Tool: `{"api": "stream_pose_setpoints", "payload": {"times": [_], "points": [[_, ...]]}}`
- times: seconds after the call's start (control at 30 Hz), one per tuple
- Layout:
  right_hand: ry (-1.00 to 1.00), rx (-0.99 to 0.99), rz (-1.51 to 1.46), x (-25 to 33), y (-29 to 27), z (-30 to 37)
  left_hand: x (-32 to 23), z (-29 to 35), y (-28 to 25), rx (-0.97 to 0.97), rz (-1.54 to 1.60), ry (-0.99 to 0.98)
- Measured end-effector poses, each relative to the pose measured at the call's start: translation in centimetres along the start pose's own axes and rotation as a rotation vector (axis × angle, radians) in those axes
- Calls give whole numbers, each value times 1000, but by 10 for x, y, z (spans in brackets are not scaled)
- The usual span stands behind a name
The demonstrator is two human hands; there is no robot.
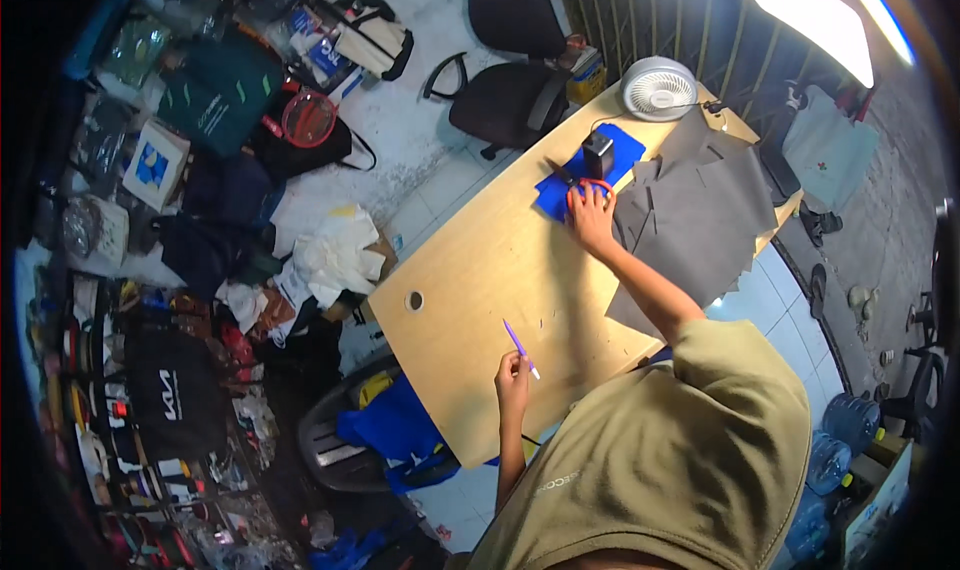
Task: Cutting rectangular pieces of grey fabric to size using scissors on a desk.
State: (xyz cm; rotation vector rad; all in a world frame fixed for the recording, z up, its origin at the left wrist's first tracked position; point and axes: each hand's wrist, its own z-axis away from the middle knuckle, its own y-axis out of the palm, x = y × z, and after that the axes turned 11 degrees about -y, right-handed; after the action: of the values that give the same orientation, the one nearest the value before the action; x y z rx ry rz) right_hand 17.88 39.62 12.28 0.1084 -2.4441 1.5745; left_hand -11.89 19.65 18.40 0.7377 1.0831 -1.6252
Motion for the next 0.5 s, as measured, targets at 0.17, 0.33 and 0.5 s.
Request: {"api": "stream_pose_setpoints", "payload": {"times": [0.17,0.33,0.5], "points": [[-178,46,-432,-27,-84,68,-87,-97,66,230,24,-196],[8,109,-783,-84,-172,112,-146,-228,175,257,132,-250],[327,-52,-800,-151,-212,135,-155,-278,261,20,187,-342]]}}
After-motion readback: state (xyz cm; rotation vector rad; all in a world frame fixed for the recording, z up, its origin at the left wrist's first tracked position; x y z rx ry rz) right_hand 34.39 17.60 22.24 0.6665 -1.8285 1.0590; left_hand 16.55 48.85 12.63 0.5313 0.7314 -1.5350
